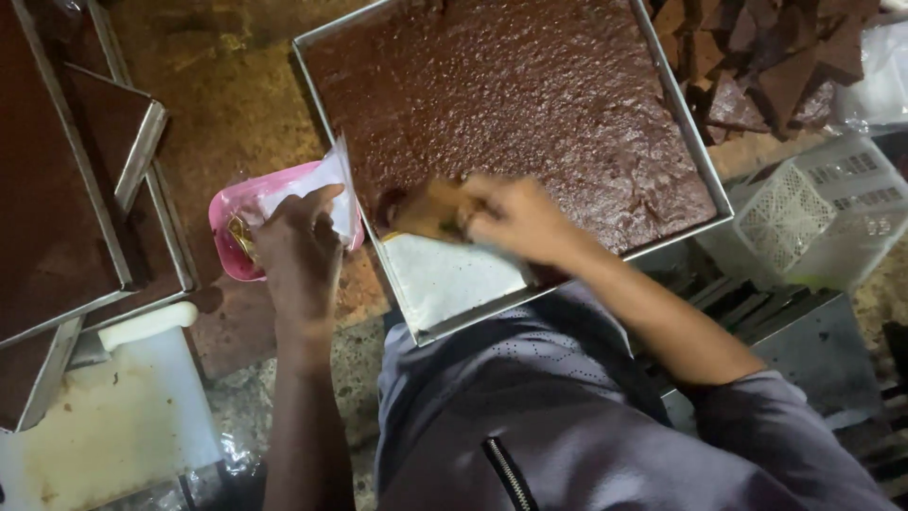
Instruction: Packaging individual pieces of cake into plastic bags from a metal tray
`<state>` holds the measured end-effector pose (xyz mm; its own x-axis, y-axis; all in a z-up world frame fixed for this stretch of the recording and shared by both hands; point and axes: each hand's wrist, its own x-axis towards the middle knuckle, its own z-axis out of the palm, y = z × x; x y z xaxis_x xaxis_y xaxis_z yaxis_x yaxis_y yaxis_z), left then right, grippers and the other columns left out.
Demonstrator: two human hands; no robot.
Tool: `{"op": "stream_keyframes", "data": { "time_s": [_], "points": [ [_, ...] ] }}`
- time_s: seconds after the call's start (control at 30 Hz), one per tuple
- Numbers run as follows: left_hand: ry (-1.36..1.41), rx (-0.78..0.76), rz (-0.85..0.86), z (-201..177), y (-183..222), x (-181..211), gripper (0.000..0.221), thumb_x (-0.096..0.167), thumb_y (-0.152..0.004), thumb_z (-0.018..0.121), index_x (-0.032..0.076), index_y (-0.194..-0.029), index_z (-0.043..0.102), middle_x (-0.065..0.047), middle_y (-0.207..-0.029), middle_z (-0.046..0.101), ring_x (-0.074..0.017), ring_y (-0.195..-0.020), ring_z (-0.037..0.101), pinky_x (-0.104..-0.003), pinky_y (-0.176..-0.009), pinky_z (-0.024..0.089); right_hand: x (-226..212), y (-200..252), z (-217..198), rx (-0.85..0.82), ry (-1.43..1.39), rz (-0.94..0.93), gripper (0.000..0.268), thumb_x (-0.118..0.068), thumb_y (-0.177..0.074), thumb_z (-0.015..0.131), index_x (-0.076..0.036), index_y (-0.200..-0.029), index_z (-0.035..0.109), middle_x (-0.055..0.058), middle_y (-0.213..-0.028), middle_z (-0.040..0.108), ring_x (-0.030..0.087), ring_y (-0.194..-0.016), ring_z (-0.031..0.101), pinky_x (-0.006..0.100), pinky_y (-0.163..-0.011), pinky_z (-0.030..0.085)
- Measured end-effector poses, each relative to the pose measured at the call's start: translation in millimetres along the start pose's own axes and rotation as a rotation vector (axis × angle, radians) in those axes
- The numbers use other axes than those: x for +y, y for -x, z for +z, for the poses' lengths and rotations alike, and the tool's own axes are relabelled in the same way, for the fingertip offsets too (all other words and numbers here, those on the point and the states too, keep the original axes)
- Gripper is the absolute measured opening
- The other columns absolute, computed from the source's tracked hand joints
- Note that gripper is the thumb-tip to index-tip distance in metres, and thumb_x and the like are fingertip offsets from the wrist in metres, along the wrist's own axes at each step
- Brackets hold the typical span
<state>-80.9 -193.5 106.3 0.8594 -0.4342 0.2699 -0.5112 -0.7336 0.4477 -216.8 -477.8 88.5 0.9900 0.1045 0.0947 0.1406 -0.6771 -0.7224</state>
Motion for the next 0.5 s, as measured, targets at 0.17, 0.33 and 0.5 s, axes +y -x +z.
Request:
{"op": "stream_keyframes", "data": {
  "time_s": [0.17, 0.33, 0.5],
  "points": [
    [-0.120, 0.102, 0.086, 13.0, 2.1, -13.4, 0.035, 0.004, -0.087, 0.060, 0.030, -0.100, 0.081, 0.005, -0.084, 0.073, -0.0173, -0.076, 0.074, -0.029, -0.075, 0.057, 24.7, 10.7, -50.2, 0.136, 0.187, 0.580, 0.037, -0.035, -0.091, 0.069, -0.016, -0.122, 0.069, 0.019, -0.105, 0.073, 0.044, -0.103, 0.068, 0.057, -0.084, 0.054],
    [-0.066, 0.119, 0.073, 9.6, -5.9, 1.0, 0.023, 0.008, -0.088, 0.072, 0.018, -0.108, 0.079, -0.003, -0.087, 0.070, -0.0241, -0.078, 0.073, -0.034, -0.074, 0.058, 29.8, 6.6, -63.2, 0.158, 0.290, 0.498, 0.056, -0.025, -0.086, 0.082, -0.008, -0.135, 0.065, 0.024, -0.130, 0.053, 0.046, -0.128, 0.051, 0.057, -0.106, 0.044],
    [0.271, 0.097, 0.149, -7.4, -10.8, 71.3, 0.034, 0.019, -0.097, 0.054, 0.013, -0.127, 0.069, -0.009, -0.111, 0.064, -0.0310, -0.101, 0.069, -0.039, -0.091, 0.054, 39.4, 7.8, -38.0, 0.379, 0.034, 0.142, 0.034, -0.013, -0.085, 0.082, -0.005, -0.115, 0.068, 0.019, -0.108, 0.065, 0.040, -0.109, 0.063, 0.051, -0.094, 0.050]
  ]
}}
